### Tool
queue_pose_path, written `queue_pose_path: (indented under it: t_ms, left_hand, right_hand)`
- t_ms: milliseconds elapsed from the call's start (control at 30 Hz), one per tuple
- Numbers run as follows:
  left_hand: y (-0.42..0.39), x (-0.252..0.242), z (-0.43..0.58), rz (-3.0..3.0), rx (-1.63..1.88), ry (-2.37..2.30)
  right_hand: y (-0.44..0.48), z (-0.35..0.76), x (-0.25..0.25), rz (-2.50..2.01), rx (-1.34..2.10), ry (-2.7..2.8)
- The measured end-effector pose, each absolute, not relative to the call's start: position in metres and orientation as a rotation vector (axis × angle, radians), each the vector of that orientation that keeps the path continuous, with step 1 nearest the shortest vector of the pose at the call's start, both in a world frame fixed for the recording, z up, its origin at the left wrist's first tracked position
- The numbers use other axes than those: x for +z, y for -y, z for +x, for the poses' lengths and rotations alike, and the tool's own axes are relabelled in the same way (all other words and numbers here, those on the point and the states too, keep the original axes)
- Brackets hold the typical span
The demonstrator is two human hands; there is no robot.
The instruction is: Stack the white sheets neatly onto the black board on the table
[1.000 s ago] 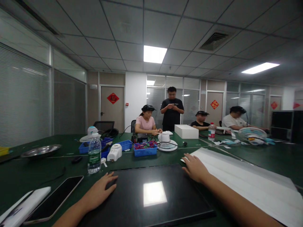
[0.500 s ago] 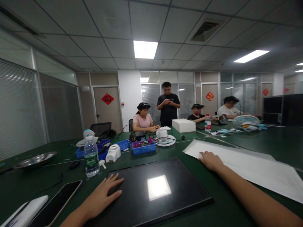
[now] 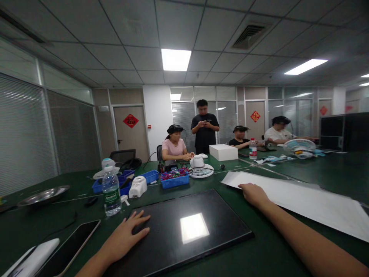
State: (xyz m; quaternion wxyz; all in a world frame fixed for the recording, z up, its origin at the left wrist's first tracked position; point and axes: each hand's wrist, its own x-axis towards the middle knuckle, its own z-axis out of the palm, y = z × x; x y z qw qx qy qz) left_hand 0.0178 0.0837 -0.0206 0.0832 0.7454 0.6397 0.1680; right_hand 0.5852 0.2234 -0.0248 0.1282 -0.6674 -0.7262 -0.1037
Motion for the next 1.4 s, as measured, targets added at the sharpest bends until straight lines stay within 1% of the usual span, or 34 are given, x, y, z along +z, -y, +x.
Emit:
queue_pose_path:
  t_ms: [133, 300, 433, 533, 667, 767, 867, 933, 1033, 1167, 1300, 1400]
  left_hand:
    - [-0.086, -0.024, 0.014, 2.174, 0.510, -2.021]
    - [-0.090, -0.028, 0.008, 2.098, 0.546, -2.149]
    - [-0.090, -0.027, 0.007, 2.049, 0.508, -2.161]
    - [-0.089, -0.025, 0.007, 2.036, 0.512, -2.158]
    - [-0.088, -0.027, 0.005, 2.042, 0.538, -2.132]
    - [-0.088, -0.029, 0.005, 2.054, 0.556, -2.107]
    - [-0.089, -0.030, 0.007, 2.060, 0.560, -2.106]
    - [-0.090, -0.029, 0.008, 2.067, 0.552, -2.104]
    - [-0.090, -0.025, 0.007, 2.069, 0.538, -2.086]
    - [-0.086, -0.018, 0.004, 2.036, 0.545, -2.066]
    - [-0.080, -0.015, 0.002, 2.027, 0.579, -2.053]
    - [-0.080, -0.017, 0.002, 2.052, 0.547, -2.067]
  right_hand:
    - [-0.216, 0.570, -0.020, -1.962, -0.331, 1.996]
    - [-0.200, 0.545, -0.013, -1.847, -0.358, 1.961]
    - [-0.182, 0.516, -0.002, -1.667, -0.359, 2.083]
    - [-0.158, 0.481, 0.003, -1.452, -0.331, 2.263]
    - [-0.111, 0.424, 0.004, -1.125, -0.231, 2.533]
    - [-0.075, 0.394, 0.006, -0.859, -0.055, 2.687]
    - [-0.054, 0.384, 0.010, -0.578, 0.182, 2.751]
    - [-0.052, 0.387, 0.012, -0.538, 0.222, 2.725]
    - [-0.072, 0.403, 0.013, -0.722, 0.067, 2.671]
    - [-0.127, 0.442, 0.009, -1.238, -0.196, 2.492]
    - [-0.181, 0.505, -0.002, -1.654, -0.273, 2.269]
    - [-0.204, 0.552, -0.015, -1.967, -0.229, 2.105]
